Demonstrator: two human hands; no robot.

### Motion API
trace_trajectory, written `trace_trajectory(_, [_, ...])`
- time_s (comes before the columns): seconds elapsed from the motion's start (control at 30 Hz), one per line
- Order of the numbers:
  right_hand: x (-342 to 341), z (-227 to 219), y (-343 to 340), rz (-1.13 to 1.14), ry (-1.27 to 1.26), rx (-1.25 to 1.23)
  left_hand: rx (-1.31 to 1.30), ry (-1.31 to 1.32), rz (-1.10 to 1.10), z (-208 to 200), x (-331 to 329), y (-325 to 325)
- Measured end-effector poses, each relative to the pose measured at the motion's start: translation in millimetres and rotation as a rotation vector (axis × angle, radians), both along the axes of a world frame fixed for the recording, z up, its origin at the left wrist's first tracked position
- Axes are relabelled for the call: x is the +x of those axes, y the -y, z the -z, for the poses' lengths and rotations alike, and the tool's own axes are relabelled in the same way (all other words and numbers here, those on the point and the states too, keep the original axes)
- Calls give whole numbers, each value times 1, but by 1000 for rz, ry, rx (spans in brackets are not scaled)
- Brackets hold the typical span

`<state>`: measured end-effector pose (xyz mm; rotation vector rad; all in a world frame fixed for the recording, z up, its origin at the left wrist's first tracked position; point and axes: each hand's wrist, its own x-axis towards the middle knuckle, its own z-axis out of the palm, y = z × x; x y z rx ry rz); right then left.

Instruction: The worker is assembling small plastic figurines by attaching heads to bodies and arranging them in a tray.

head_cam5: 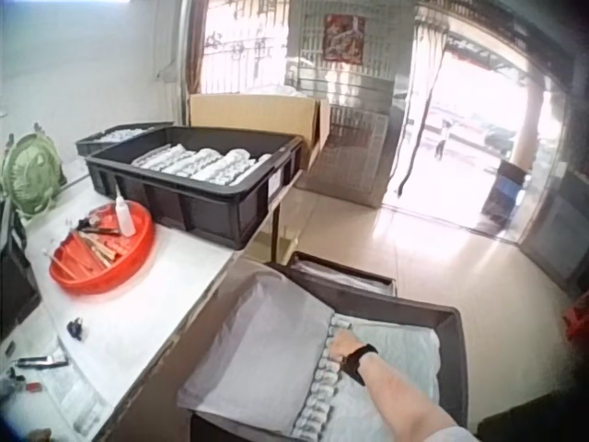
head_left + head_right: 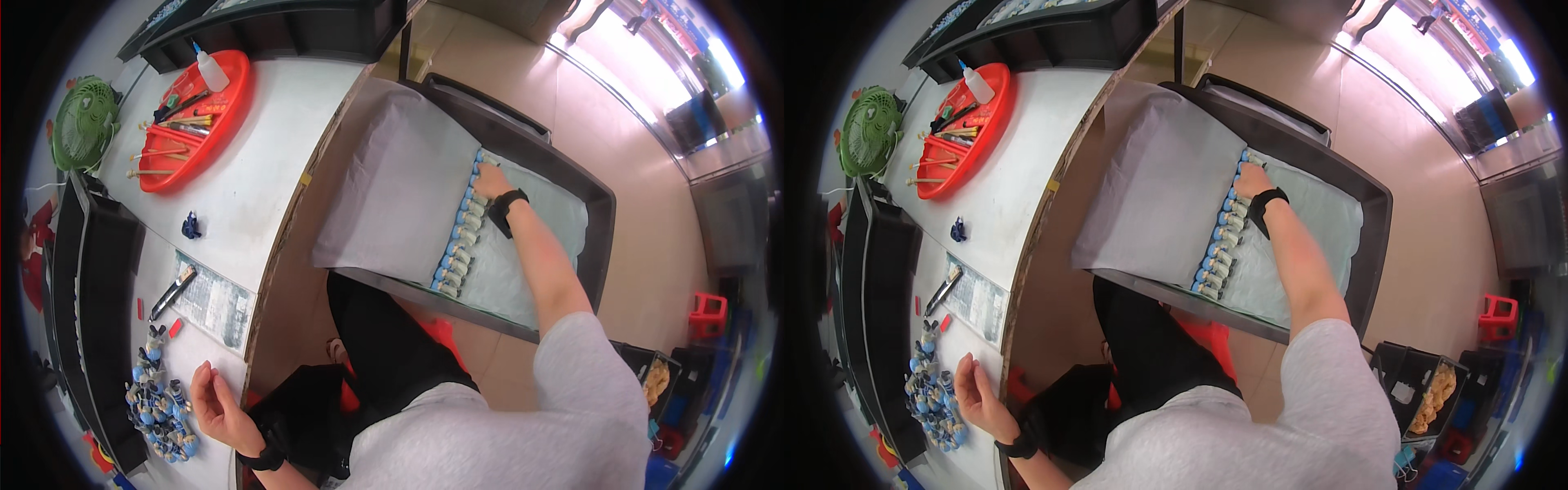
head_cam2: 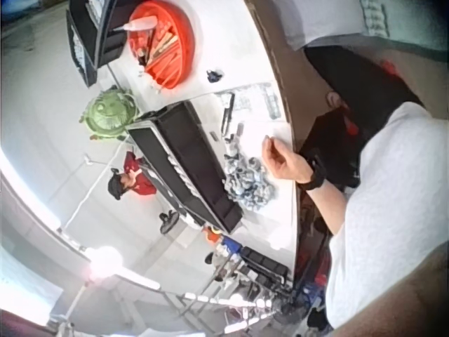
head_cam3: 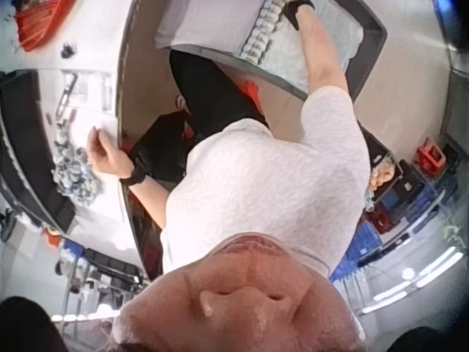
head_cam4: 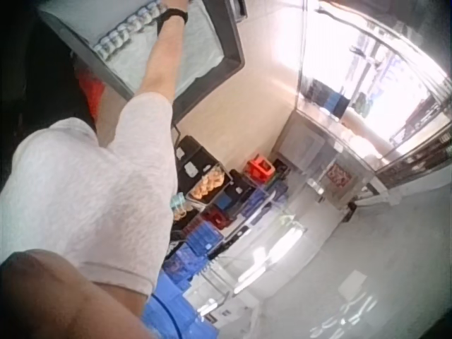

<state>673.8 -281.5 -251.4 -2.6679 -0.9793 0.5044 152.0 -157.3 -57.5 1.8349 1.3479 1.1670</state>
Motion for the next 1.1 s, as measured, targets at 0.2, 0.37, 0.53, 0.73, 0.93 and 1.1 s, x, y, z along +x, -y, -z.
trace_trajectory(0.2, [-7,-8,15,123,-117,200,-16,-2,-12,-1,0,0])
trace_trajectory(0.37, [-5,5,42,199,-13,374,-11,-11,-3,1,-4,-1])
trace_trajectory(0.53, [-9,3,50,231,7,448,-2,-21,1,0,-2,4])
trace_trajectory(0.73, [-27,-21,57,136,-146,266,6,15,10,4,9,2])
trace_trajectory(0.93, [-58,-8,36,119,52,117,64,14,0,-4,0,-7])
trace_trajectory(1.1, [-51,33,60,-94,58,23,3,145,32,4,-13,1])
